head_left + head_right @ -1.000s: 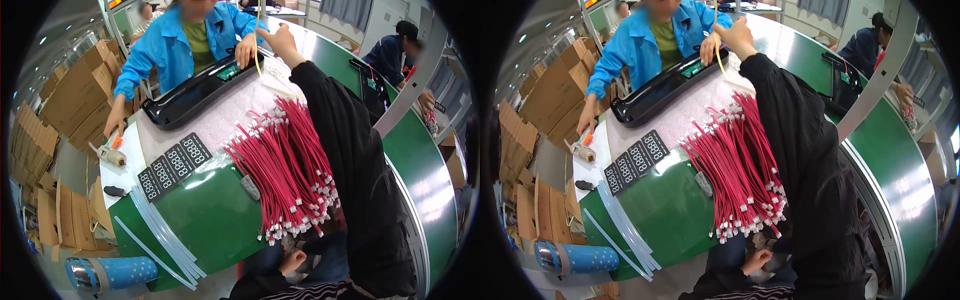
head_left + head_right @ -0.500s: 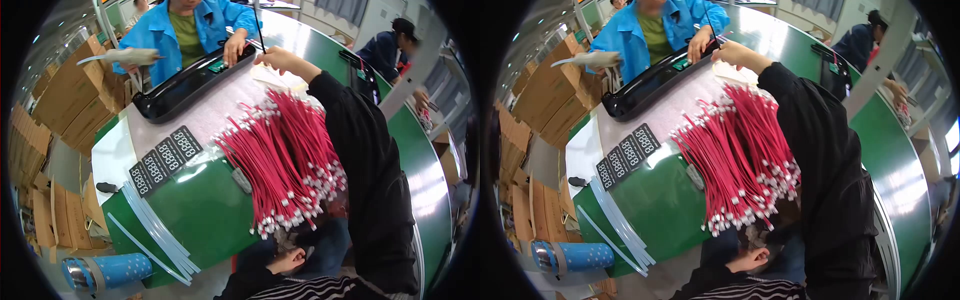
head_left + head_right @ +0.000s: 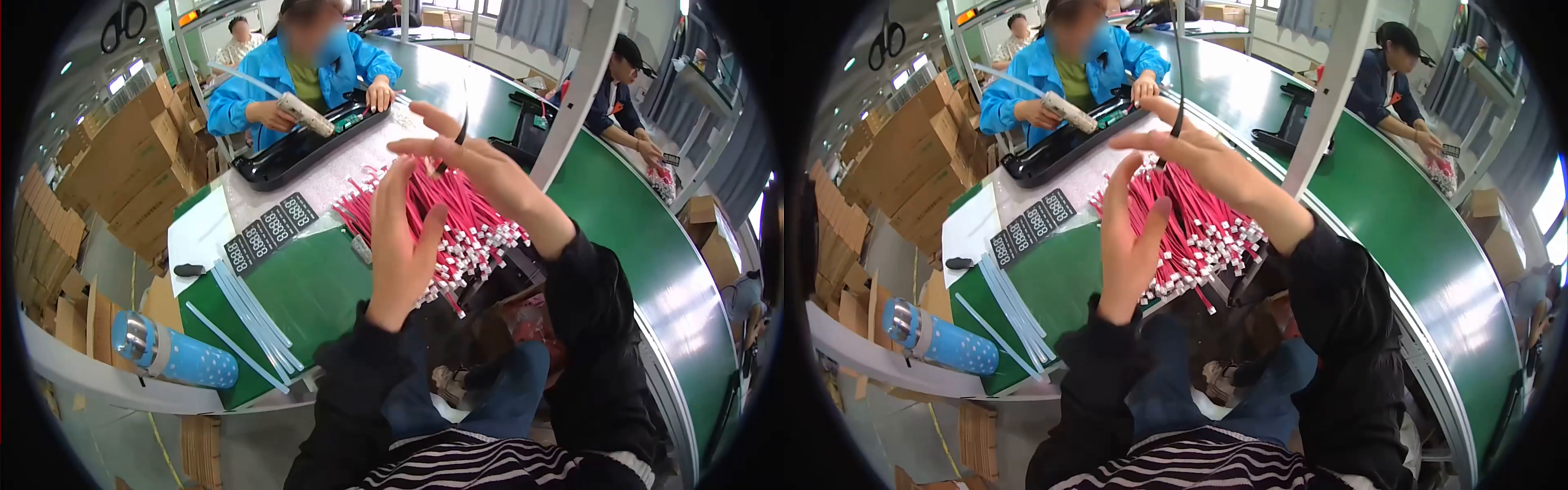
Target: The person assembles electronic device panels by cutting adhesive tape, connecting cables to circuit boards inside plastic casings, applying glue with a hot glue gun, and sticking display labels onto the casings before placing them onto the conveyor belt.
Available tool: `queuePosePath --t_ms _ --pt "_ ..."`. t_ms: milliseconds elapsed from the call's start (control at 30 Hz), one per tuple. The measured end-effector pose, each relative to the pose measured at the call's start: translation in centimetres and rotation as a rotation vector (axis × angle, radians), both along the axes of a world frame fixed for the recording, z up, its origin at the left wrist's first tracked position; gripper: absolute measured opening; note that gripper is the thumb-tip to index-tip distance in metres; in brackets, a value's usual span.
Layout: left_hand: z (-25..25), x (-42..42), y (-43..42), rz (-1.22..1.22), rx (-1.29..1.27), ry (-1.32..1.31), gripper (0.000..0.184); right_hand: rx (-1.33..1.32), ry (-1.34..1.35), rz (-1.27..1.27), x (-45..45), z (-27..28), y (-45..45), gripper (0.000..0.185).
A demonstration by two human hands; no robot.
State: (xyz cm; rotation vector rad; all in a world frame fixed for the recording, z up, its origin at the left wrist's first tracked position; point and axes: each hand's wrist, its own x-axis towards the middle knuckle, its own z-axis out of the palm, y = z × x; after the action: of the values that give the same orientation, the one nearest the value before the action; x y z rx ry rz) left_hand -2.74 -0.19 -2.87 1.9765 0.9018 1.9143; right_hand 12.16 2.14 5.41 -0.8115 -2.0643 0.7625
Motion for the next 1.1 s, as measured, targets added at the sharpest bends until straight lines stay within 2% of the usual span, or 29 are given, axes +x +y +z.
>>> queuePosePath --t_ms 67,167,233,333,367,467,567,633,733,767,867,967,1033,1100 --pt "0.5 0.6 0.4 -0.077 0.023 -0.043 0.03 -0.118 0.079 0.052 0.0 0.3 -1.1 0.054" --pt "0.8 0.2 -0.1 -0.249 -0.194 -0.004 0.021 -0.12 0.136 -0.011 0.9 0.0 -1.4 0.043" --pt "0.5 0.5 -0.2 -0.301 -0.19 -0.053 0.019 -0.126 0.163 -0.044 1.3 0.2 -2.2 0.039" --pt "0.1 0.5 -0.7 -0.389 -0.201 -0.172 0.014 0.387 0.183 -0.371 1.8 0.2 -4.9 0.038" --pt "0.1 0.5 -0.8 -0.392 -0.176 -0.172 0.014 0.392 0.182 -0.37 2.0 0.1 -5.1 0.038" --pt "0.6 0.1 -1.2 -0.401 -0.125 -0.164 0.013 0.765 -0.163 -0.131 2.7 -0.6 -5.0 0.035" --pt "1.3 -1.1 -1.3 -0.386 -0.113 0.059 0.014 0.747 -0.072 -0.123 2.9 -0.8 -4.6 0.029" --pt "1.2 -0.9 -1.1 -0.446 -0.133 -0.01 0.014 0.735 -0.029 -0.108 2.7 -0.9 -4.2 0.026" --pt "0.4 -0.6 -0.8 -0.56 -0.187 -0.148 0.015 0.891 -0.037 -0.162 2.0 -1.4 -3.6 0.022" --pt "0.2 -0.6 -0.6 -0.552 -0.196 -0.145 0.015 0.887 -0.037 -0.158 1.7 -1.5 -3.4 0.022" --pt "-0.3 -0.4 -0.1 -0.535 -0.22 -0.141 0.016 0.737 0.061 -0.359 1.1 -2.0 -3.0 0.019" --pt "0.0 -0.4 -0.2 -0.507 -0.349 -0.167 0.016 0.633 0.146 -0.351 1.1 -1.1 -3.5 0.018" --pt "-0.2 -0.6 0.0 -0.49 -0.33 -0.16 0.016 0.583 0.189 -0.345 1.1 -0.9 -3.2 0.018" --pt "-0.4 -0.9 0.2 -0.464 -0.287 -0.133 0.017 0.697 0.034 -0.234 1.5 -1.0 -2.9 0.017"
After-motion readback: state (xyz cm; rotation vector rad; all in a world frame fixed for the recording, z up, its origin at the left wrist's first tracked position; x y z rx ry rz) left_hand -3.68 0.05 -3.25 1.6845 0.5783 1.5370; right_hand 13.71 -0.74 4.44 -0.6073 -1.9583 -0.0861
